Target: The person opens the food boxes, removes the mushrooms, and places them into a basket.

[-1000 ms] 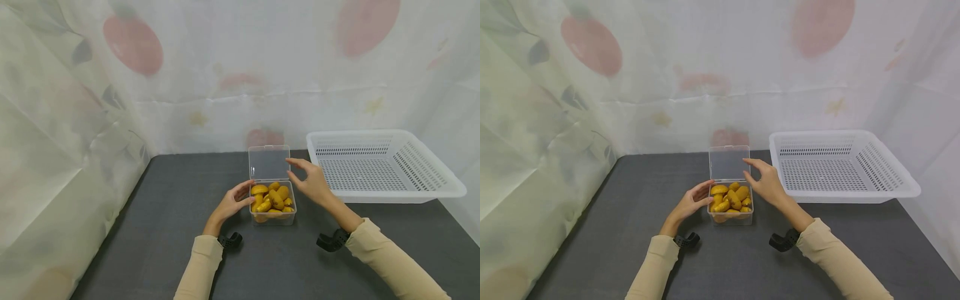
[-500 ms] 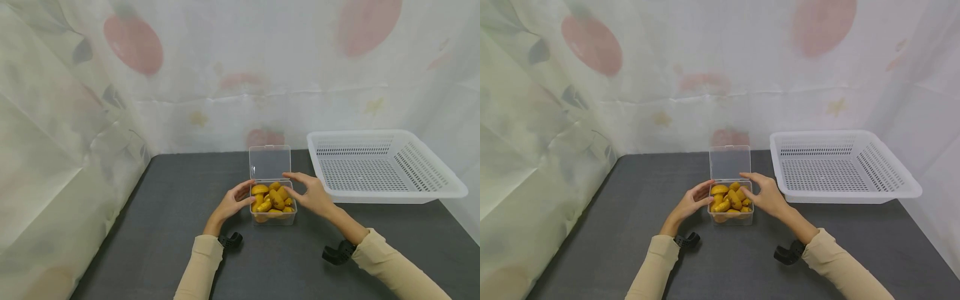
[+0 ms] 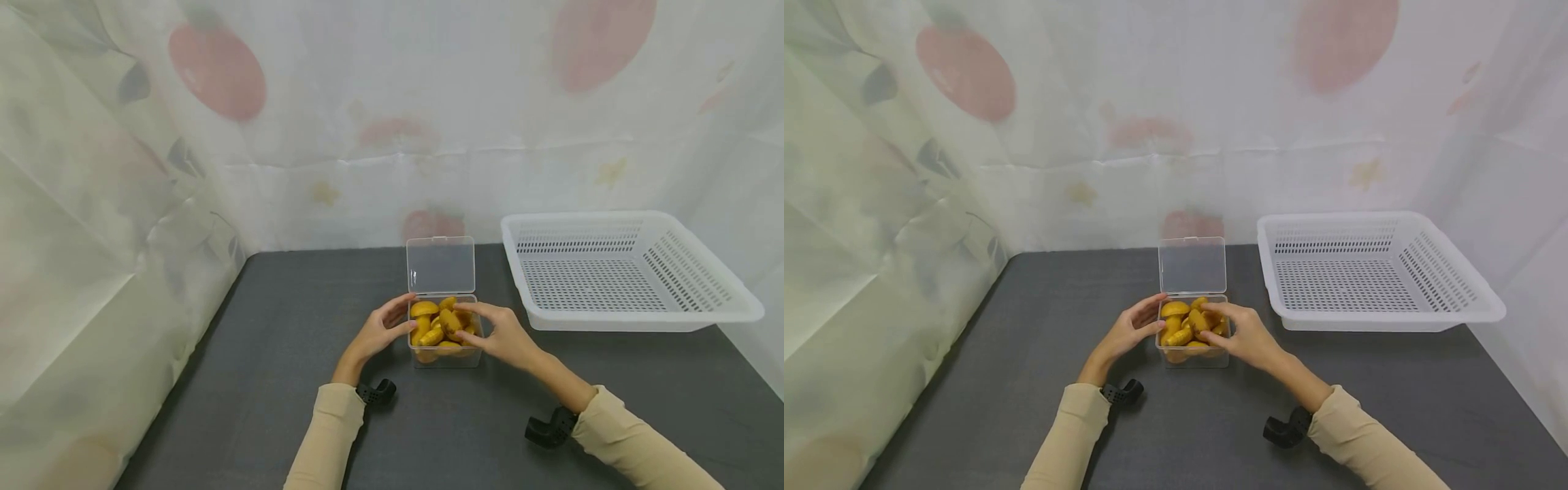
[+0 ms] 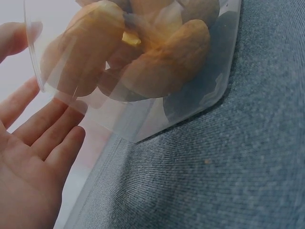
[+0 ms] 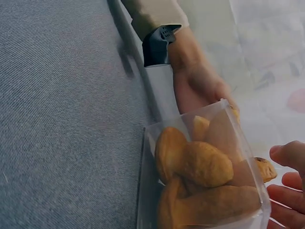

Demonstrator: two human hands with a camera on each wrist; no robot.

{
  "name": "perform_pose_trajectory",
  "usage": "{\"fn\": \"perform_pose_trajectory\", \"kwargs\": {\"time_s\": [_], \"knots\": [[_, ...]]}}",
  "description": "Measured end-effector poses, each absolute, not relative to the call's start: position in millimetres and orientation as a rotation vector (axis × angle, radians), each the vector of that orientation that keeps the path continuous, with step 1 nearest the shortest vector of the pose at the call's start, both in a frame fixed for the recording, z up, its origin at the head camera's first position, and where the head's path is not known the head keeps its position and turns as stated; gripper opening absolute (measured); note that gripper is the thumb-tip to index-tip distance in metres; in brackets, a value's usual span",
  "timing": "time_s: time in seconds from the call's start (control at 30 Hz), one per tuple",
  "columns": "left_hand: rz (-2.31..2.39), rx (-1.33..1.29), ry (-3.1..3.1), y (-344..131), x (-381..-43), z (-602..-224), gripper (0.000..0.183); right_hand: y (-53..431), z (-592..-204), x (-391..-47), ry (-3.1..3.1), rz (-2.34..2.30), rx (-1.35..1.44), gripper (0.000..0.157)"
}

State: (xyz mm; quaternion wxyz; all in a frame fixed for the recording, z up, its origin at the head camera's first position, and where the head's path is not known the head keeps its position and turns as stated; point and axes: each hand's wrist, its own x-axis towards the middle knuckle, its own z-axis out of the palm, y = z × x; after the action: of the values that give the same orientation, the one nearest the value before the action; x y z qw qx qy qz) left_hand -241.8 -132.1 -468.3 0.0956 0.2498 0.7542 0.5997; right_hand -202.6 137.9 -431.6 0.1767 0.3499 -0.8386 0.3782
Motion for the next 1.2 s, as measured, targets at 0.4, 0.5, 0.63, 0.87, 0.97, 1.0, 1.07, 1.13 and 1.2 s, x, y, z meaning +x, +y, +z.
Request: {"fn": "perform_pose_trajectory", "kwargs": {"time_s": [0.4, 0.5, 0.63, 0.87, 0.97, 1.0, 1.07, 1.13, 1.2], "knots": [[1.774, 0.754, 2.24, -132, -242, -470, 0.058, 132, -445, -207, -2.379, 1.077, 1.013, 0.05], [1.779, 0.757, 2.24, -132, -242, -470, 0.058, 131, -445, -207, -2.379, 1.071, 1.011, 0.048], [1.771, 0.76, 2.248, -133, -241, -470, 0.058, 131, -446, -206, -2.38, 1.064, 1.002, 0.047], [1.77, 0.758, 2.242, -132, -241, -471, 0.058, 131, -442, -204, -2.377, 1.09, 0.961, 0.047], [1.771, 0.767, 2.238, -132, -241, -472, 0.058, 132, -439, -202, -2.367, 1.102, 0.956, 0.046], [1.775, 0.771, 2.235, -132, -241, -472, 0.058, 132, -437, -202, -2.36, 1.103, 0.955, 0.047], [1.776, 0.776, 2.239, -132, -241, -472, 0.057, 132, -434, -201, -2.347, 1.109, 0.953, 0.047], [1.776, 0.776, 2.24, -131, -242, -471, 0.057, 132, -432, -201, -2.335, 1.112, 0.95, 0.048], [1.774, 0.779, 2.241, -131, -242, -471, 0.057, 132, -430, -200, -2.326, 1.114, 0.948, 0.049]]}}
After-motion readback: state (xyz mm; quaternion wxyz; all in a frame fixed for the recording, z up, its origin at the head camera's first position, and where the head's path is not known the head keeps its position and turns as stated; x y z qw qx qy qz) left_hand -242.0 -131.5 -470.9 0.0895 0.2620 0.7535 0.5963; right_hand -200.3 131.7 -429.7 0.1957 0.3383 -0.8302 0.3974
